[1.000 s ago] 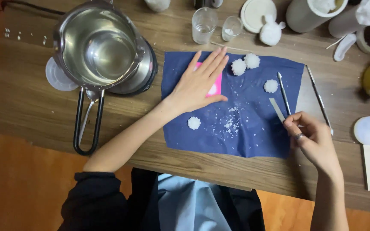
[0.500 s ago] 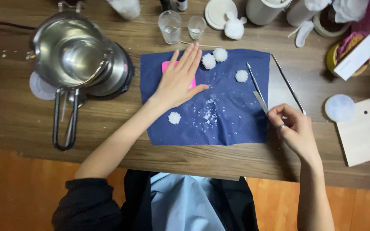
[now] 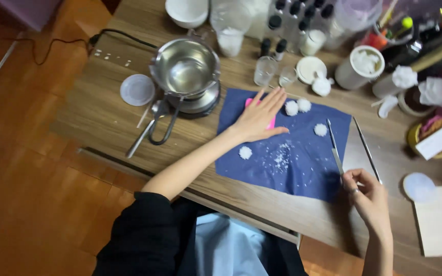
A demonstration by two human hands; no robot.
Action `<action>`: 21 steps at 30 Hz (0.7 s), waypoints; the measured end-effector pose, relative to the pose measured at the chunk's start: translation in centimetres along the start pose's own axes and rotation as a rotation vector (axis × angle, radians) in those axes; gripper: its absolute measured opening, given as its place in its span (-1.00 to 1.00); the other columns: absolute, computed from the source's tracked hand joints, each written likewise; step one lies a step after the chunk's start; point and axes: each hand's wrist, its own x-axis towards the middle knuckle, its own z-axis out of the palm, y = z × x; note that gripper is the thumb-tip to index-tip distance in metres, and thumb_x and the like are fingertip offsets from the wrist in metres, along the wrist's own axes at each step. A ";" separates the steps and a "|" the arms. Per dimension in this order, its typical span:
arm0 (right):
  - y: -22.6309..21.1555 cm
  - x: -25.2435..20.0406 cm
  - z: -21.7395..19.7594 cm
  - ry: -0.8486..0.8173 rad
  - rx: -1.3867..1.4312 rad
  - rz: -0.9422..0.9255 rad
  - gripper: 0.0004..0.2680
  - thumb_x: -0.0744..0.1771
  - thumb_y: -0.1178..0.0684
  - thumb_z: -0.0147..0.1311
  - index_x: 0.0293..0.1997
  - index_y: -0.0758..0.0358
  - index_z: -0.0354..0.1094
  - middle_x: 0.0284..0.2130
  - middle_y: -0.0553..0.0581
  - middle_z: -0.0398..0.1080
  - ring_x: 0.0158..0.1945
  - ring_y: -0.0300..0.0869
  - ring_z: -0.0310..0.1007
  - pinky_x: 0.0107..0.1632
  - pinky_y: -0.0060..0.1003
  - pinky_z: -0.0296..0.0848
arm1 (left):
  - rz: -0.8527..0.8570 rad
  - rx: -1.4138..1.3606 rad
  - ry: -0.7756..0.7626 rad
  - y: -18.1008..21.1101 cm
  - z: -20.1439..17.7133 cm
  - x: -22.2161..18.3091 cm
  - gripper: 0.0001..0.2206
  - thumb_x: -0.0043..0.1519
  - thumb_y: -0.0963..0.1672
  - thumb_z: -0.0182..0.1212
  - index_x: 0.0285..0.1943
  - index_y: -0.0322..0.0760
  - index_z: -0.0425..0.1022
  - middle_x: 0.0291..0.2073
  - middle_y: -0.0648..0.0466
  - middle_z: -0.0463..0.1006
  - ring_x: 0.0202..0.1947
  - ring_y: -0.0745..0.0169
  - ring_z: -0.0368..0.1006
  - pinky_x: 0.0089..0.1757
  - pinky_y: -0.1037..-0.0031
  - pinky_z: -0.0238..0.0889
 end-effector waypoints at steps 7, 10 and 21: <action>0.8 0.3 0.4 0.024 -0.031 -0.007 -0.89 0.34 0.10 -0.02 -0.40 0.24 0.29 -0.61 0.03 0.19 -0.61 -0.27 0.07 -0.52 -0.43 0.10 | 0.028 -0.004 0.059 -0.5 0.3 -0.9 -0.16 0.17 0.27 -0.26 0.38 -0.44 -0.09 0.37 -0.12 -0.06 0.39 0.06 -0.22 0.28 0.16 -0.38; 0.3 0.3 0.8 0.010 -0.025 -0.009 -0.88 0.34 0.10 -0.02 -0.41 0.24 0.27 -0.62 0.03 0.16 -0.63 -0.27 0.09 -0.53 -0.44 0.10 | 0.023 -0.082 0.015 -0.4 0.1 -1.0 -0.15 0.19 0.27 -0.28 0.41 -0.43 -0.19 0.39 -0.12 -0.14 0.41 0.08 -0.28 0.29 0.17 -0.47; 1.6 3.2 1.4 0.011 0.013 -0.177 -0.90 0.35 0.07 0.05 -0.30 0.26 0.36 -0.64 0.02 0.19 -0.53 -0.29 0.17 -0.43 -0.42 0.19 | 0.175 -0.291 0.416 0.0 -1.9 -7.3 -0.75 0.15 -0.02 0.19 -0.15 -0.24 0.50 -0.31 0.06 0.41 -0.19 0.10 0.33 -0.18 0.33 0.12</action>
